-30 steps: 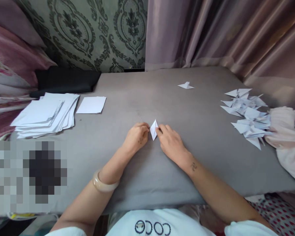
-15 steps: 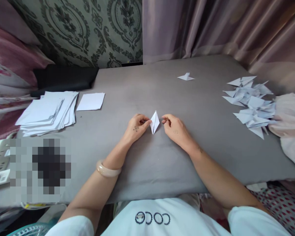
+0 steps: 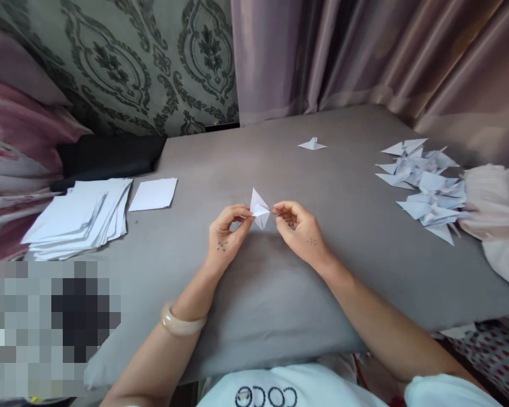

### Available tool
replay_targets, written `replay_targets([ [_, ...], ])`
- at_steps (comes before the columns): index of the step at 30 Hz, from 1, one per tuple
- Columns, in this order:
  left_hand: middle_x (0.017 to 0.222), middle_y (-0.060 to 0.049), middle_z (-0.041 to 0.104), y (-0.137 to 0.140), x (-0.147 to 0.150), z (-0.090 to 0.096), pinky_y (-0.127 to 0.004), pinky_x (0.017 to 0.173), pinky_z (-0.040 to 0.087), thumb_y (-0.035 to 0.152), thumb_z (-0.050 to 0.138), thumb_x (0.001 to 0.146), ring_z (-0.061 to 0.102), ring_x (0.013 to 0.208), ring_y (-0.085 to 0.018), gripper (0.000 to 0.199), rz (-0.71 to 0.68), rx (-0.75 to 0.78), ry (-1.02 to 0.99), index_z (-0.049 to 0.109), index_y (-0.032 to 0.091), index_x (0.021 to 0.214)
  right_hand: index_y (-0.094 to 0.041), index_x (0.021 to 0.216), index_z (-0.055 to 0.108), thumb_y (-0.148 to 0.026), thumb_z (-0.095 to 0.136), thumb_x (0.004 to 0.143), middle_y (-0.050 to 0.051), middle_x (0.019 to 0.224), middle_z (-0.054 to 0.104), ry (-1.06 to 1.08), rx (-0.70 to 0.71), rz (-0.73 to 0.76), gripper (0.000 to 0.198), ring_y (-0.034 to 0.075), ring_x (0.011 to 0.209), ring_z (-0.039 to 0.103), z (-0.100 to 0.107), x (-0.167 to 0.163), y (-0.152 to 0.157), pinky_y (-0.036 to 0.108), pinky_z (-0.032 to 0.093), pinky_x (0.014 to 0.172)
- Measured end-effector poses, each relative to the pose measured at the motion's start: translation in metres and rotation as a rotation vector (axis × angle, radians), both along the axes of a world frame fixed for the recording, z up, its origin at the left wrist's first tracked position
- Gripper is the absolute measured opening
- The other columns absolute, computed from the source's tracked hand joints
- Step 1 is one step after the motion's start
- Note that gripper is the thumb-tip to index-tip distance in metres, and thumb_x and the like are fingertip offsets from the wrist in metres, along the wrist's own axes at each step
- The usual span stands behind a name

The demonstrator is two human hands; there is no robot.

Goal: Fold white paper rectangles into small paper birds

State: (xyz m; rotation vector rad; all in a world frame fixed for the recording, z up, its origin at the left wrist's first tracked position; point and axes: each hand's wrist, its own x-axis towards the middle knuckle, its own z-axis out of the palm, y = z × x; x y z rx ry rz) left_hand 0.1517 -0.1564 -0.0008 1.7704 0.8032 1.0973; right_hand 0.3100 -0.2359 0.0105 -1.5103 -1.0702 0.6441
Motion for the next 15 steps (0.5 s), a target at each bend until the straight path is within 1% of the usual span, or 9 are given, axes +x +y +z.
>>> replay_targets([
  [2, 0.103, -0.008, 0.067, -0.003, 0.000, 0.003, -0.030, 0.085, 0.051, 0.029, 0.065, 0.085, 0.063, 0.098, -0.018, 0.011, 0.012, 0.087, -0.007, 0.067, 0.019, 0.087, -0.020, 0.099, 0.061, -0.018, 0.058, 0.077, 0.005, 0.097, 0.070, 0.004, 0.051, -0.004, 0.022, 0.014, 0.082, 0.065, 0.008, -0.002, -0.002, 0.029, 0.052, 0.073],
  [4, 0.103, -0.008, 0.066, -0.005, 0.000, 0.005, -0.031, 0.085, 0.051, 0.027, 0.065, 0.086, 0.063, 0.097, -0.017, 0.008, 0.019, 0.144, -0.016, 0.067, 0.019, 0.088, -0.020, 0.095, 0.060, -0.019, 0.059, 0.077, 0.005, 0.095, 0.069, 0.009, 0.068, 0.011, 0.018, 0.014, 0.081, 0.065, 0.013, -0.003, -0.004, 0.029, 0.052, 0.071],
  [6, 0.102, -0.008, 0.067, -0.007, 0.000, 0.007, -0.032, 0.085, 0.051, 0.026, 0.064, 0.087, 0.063, 0.097, -0.017, 0.007, 0.021, 0.177, -0.014, 0.067, 0.019, 0.088, -0.020, 0.094, 0.060, -0.022, 0.061, 0.078, 0.004, 0.093, 0.068, 0.010, 0.067, 0.028, 0.016, 0.014, 0.079, 0.064, 0.016, -0.005, -0.006, 0.029, 0.052, 0.070],
  [9, 0.099, -0.008, 0.067, -0.011, 0.002, 0.008, -0.033, 0.085, 0.052, 0.026, 0.064, 0.087, 0.063, 0.095, -0.018, 0.007, 0.005, 0.195, 0.010, 0.067, 0.019, 0.087, -0.021, 0.095, 0.061, -0.029, 0.064, 0.080, 0.003, 0.090, 0.068, 0.024, 0.058, 0.066, 0.017, 0.014, 0.078, 0.063, 0.016, -0.005, -0.007, 0.029, 0.051, 0.070],
  [12, 0.096, -0.007, 0.067, -0.014, 0.003, 0.009, -0.032, 0.084, 0.051, 0.025, 0.068, 0.084, 0.063, 0.090, -0.017, 0.007, -0.062, 0.138, -0.036, 0.067, 0.019, 0.088, -0.021, 0.091, 0.063, -0.036, 0.065, 0.082, 0.002, 0.083, 0.067, 0.099, 0.038, 0.099, 0.018, 0.014, 0.075, 0.061, 0.013, -0.003, -0.006, 0.029, 0.050, 0.071],
  [13, 0.095, -0.006, 0.067, -0.015, 0.003, 0.009, -0.032, 0.083, 0.051, 0.024, 0.070, 0.083, 0.063, 0.088, -0.016, 0.010, -0.090, 0.088, -0.080, 0.066, 0.020, 0.091, -0.021, 0.089, 0.064, -0.038, 0.065, 0.082, 0.001, 0.081, 0.066, 0.139, 0.028, 0.105, 0.018, 0.014, 0.074, 0.061, 0.012, -0.001, -0.005, 0.029, 0.050, 0.071],
  [15, 0.097, -0.005, 0.067, -0.016, 0.004, 0.008, -0.030, 0.082, 0.052, 0.024, 0.072, 0.082, 0.063, 0.087, -0.015, 0.022, -0.149, -0.051, -0.178, 0.062, 0.021, 0.102, -0.022, 0.085, 0.064, -0.040, 0.067, 0.081, 0.000, 0.080, 0.066, 0.233, 0.004, 0.122, 0.019, 0.014, 0.075, 0.061, 0.010, 0.002, -0.003, 0.029, 0.049, 0.072],
])
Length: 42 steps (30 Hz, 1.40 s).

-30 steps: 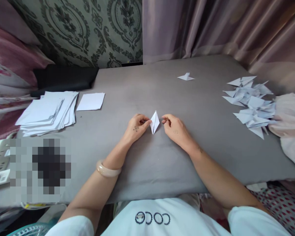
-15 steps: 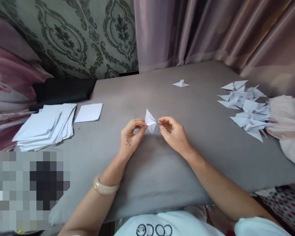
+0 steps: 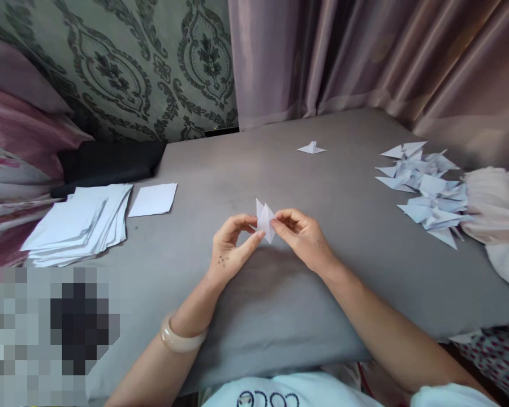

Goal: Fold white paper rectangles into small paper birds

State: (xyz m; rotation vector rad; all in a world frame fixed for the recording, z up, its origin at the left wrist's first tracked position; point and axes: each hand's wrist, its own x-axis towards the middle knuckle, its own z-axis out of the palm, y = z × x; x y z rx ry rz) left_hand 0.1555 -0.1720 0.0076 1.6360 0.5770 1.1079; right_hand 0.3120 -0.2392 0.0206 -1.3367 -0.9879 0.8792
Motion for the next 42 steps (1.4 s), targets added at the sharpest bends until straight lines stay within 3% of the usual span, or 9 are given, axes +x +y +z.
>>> replay_targets([
  [4, 0.098, -0.005, 0.067, 0.002, 0.001, 0.000, -0.030, 0.082, 0.053, 0.028, 0.069, 0.085, 0.065, 0.090, -0.015, 0.034, -0.112, -0.239, -0.100, 0.054, 0.023, 0.115, -0.023, 0.082, 0.063, -0.040, 0.070, 0.078, -0.001, 0.081, 0.066, 0.180, -0.064, 0.082, 0.019, 0.013, 0.080, 0.061, 0.001, 0.005, 0.002, 0.029, 0.049, 0.079],
  [8, 0.097, -0.005, 0.067, 0.004, 0.000, 0.000, -0.029, 0.082, 0.054, 0.028, 0.073, 0.082, 0.065, 0.088, -0.014, 0.028, -0.168, -0.353, -0.119, 0.061, 0.021, 0.105, -0.022, 0.082, 0.063, -0.042, 0.071, 0.077, 0.001, 0.090, 0.071, 0.284, -0.093, 0.198, 0.022, 0.016, 0.092, 0.064, 0.004, 0.007, 0.002, 0.035, 0.046, 0.093],
  [11, 0.095, -0.004, 0.068, 0.005, -0.001, 0.000, -0.031, 0.082, 0.054, 0.030, 0.075, 0.079, 0.065, 0.086, -0.015, 0.026, -0.186, -0.403, -0.114, 0.063, 0.020, 0.100, -0.022, 0.083, 0.063, -0.043, 0.072, 0.077, 0.002, 0.094, 0.072, 0.303, -0.094, 0.258, 0.024, 0.017, 0.095, 0.064, 0.004, 0.008, 0.002, 0.036, 0.046, 0.093],
  [19, 0.089, -0.002, 0.067, 0.006, -0.002, 0.000, -0.027, 0.079, 0.054, 0.025, 0.079, 0.075, 0.064, 0.083, -0.013, 0.026, -0.280, -0.449, -0.159, 0.066, 0.020, 0.098, -0.022, 0.083, 0.066, -0.041, 0.075, 0.076, -0.003, 0.082, 0.066, 0.379, -0.088, 0.287, 0.022, 0.012, 0.079, 0.059, 0.003, 0.010, 0.002, 0.030, 0.047, 0.082],
  [27, 0.088, -0.001, 0.068, 0.007, -0.001, -0.001, -0.026, 0.079, 0.052, 0.021, 0.079, 0.076, 0.064, 0.082, -0.012, 0.024, -0.376, -0.521, -0.244, 0.069, 0.020, 0.098, -0.023, 0.081, 0.068, -0.039, 0.076, 0.076, -0.002, 0.082, 0.064, 0.498, -0.094, 0.365, 0.019, 0.012, 0.080, 0.058, 0.003, 0.011, 0.001, 0.028, 0.045, 0.078],
  [36, 0.088, -0.002, 0.072, 0.005, -0.002, 0.004, -0.024, 0.077, 0.053, 0.020, 0.078, 0.076, 0.066, 0.080, -0.012, 0.019, -0.319, -0.541, -0.225, 0.071, 0.020, 0.094, -0.024, 0.083, 0.068, -0.041, 0.075, 0.077, -0.002, 0.083, 0.065, 0.473, -0.101, 0.382, 0.019, 0.013, 0.080, 0.058, 0.001, 0.013, 0.002, 0.029, 0.046, 0.078],
  [42, 0.089, -0.003, 0.073, 0.005, -0.002, 0.003, -0.023, 0.078, 0.053, 0.021, 0.076, 0.079, 0.066, 0.079, -0.011, 0.018, -0.203, -0.494, -0.173, 0.072, 0.019, 0.096, -0.025, 0.085, 0.069, -0.038, 0.073, 0.079, -0.002, 0.086, 0.068, 0.311, -0.072, 0.273, 0.015, 0.012, 0.084, 0.062, 0.001, 0.011, 0.002, 0.029, 0.047, 0.084],
])
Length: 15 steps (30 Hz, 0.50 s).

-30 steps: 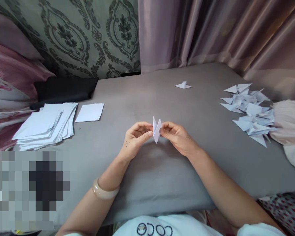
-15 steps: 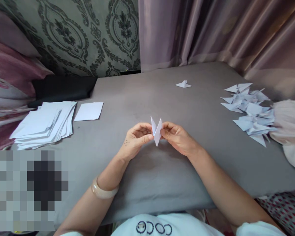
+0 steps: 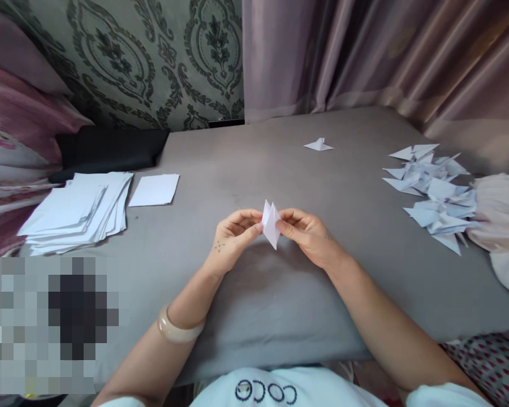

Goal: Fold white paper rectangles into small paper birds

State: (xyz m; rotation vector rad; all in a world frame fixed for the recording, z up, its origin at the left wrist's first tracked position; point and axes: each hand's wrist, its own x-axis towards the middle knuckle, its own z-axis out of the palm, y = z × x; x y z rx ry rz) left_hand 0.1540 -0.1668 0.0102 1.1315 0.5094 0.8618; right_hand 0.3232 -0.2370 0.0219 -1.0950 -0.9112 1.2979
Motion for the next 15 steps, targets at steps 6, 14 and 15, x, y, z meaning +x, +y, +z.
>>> replay_targets([
  [6, 0.082, -0.002, 0.072, -0.0011, 0.0022, -0.0016, -0.022, 0.075, 0.052, 0.023, 0.077, 0.077, 0.065, 0.076, -0.011, 0.017, -0.018, 0.025, 0.033, 0.072, 0.018, 0.093, -0.022, 0.085, 0.067, -0.034, 0.070, 0.080, -0.001, 0.083, 0.067, -0.232, 0.023, -0.055, 0.013, 0.013, 0.078, 0.061, 0.0033, -0.0038, -0.0037, 0.028, 0.048, 0.078],
  [14, 0.095, -0.004, 0.069, -0.0007, 0.0029, 0.0037, -0.025, 0.080, 0.051, 0.022, 0.077, 0.076, 0.064, 0.086, -0.013, 0.011, -0.072, 0.036, 0.034, 0.072, 0.016, 0.083, -0.021, 0.082, 0.065, -0.029, 0.067, 0.080, -0.001, 0.078, 0.067, -0.395, 0.083, -0.095, 0.008, 0.013, 0.074, 0.061, 0.0073, -0.0078, -0.0055, 0.028, 0.049, 0.073],
  [15, 0.099, -0.005, 0.069, -0.0010, 0.0030, 0.0039, -0.027, 0.083, 0.051, 0.022, 0.077, 0.076, 0.064, 0.090, -0.014, 0.011, -0.080, 0.027, 0.036, 0.071, 0.016, 0.083, -0.021, 0.082, 0.065, -0.028, 0.068, 0.080, 0.000, 0.079, 0.068, -0.408, 0.085, -0.107, 0.008, 0.013, 0.075, 0.062, 0.0071, -0.0087, -0.0059, 0.028, 0.049, 0.074],
])
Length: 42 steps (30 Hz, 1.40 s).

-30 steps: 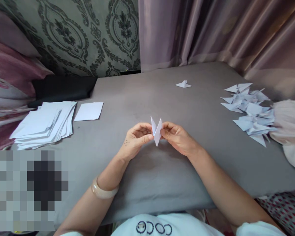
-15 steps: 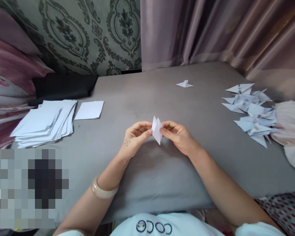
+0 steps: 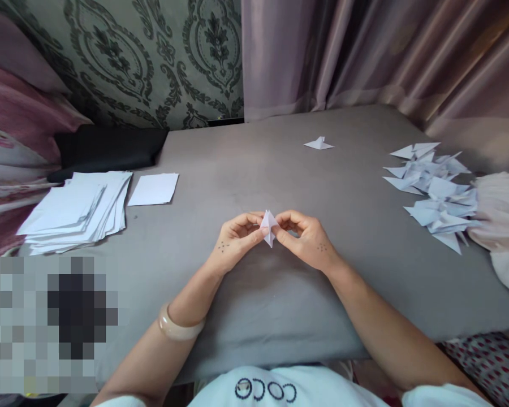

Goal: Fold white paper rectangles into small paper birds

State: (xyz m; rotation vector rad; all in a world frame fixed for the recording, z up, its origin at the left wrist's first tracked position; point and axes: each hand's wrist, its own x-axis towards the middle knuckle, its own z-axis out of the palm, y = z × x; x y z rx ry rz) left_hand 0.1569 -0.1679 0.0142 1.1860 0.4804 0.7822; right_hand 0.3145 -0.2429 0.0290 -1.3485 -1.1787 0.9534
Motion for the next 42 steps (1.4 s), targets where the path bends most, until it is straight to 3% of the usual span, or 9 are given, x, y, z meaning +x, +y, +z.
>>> replay_targets([
  [3, 0.105, -0.006, 0.069, -0.001, 0.001, -0.001, -0.030, 0.087, 0.051, 0.021, 0.077, 0.077, 0.064, 0.095, -0.015, 0.010, -0.013, -0.032, 0.002, 0.070, 0.016, 0.083, -0.021, 0.082, 0.065, -0.027, 0.068, 0.079, 0.000, 0.080, 0.068, -0.044, 0.012, -0.031, 0.007, 0.014, 0.076, 0.061, -0.001, -0.003, -0.001, 0.028, 0.049, 0.076],
  [7, 0.096, -0.003, 0.071, -0.002, 0.003, -0.004, -0.026, 0.083, 0.052, 0.019, 0.078, 0.075, 0.065, 0.088, -0.012, 0.014, 0.026, -0.053, -0.015, 0.068, 0.016, 0.085, -0.021, 0.083, 0.065, -0.024, 0.065, 0.080, 0.001, 0.082, 0.067, -0.098, 0.030, -0.037, 0.005, 0.014, 0.079, 0.062, 0.002, -0.003, -0.002, 0.030, 0.049, 0.080],
  [14, 0.086, -0.003, 0.071, -0.004, 0.006, -0.003, -0.025, 0.078, 0.050, 0.023, 0.079, 0.075, 0.065, 0.081, -0.013, 0.025, 0.084, -0.068, 0.018, 0.066, 0.017, 0.095, -0.020, 0.092, 0.063, -0.031, 0.065, 0.081, 0.003, 0.090, 0.068, 0.016, -0.003, 0.086, 0.016, 0.016, 0.084, 0.063, 0.008, -0.001, -0.003, 0.031, 0.050, 0.079],
  [24, 0.078, 0.000, 0.068, -0.002, 0.004, -0.003, -0.022, 0.069, 0.048, 0.024, 0.080, 0.074, 0.062, 0.072, -0.010, 0.018, 0.074, -0.100, 0.051, 0.065, 0.016, 0.082, -0.021, 0.087, 0.067, -0.029, 0.065, 0.082, 0.001, 0.084, 0.070, 0.061, -0.050, 0.000, 0.010, 0.015, 0.079, 0.064, -0.003, -0.002, 0.001, 0.029, 0.051, 0.076],
  [33, 0.076, 0.000, 0.070, 0.002, 0.006, -0.007, -0.024, 0.072, 0.050, 0.024, 0.084, 0.068, 0.063, 0.070, -0.010, 0.020, 0.105, -0.184, 0.047, 0.067, 0.015, 0.076, -0.020, 0.086, 0.068, -0.034, 0.070, 0.078, 0.001, 0.082, 0.070, 0.120, -0.089, -0.033, 0.016, 0.015, 0.076, 0.063, -0.007, -0.004, 0.003, 0.029, 0.050, 0.074],
  [38, 0.083, -0.002, 0.072, 0.001, 0.005, -0.009, -0.026, 0.080, 0.049, 0.026, 0.082, 0.071, 0.065, 0.080, -0.013, 0.021, 0.036, -0.202, 0.103, 0.070, 0.015, 0.084, -0.022, 0.088, 0.067, -0.031, 0.066, 0.082, 0.002, 0.086, 0.069, -0.069, 0.016, -0.124, 0.011, 0.015, 0.080, 0.063, -0.010, -0.008, 0.002, 0.030, 0.051, 0.077],
  [42, 0.083, -0.001, 0.072, 0.002, 0.003, -0.009, -0.026, 0.080, 0.048, 0.025, 0.082, 0.071, 0.065, 0.079, -0.012, 0.015, 0.051, -0.175, 0.102, 0.072, 0.017, 0.080, -0.023, 0.096, 0.065, -0.032, 0.070, 0.080, 0.003, 0.091, 0.069, -0.040, 0.070, -0.167, 0.019, 0.016, 0.084, 0.064, -0.007, -0.010, 0.000, 0.031, 0.052, 0.082],
])
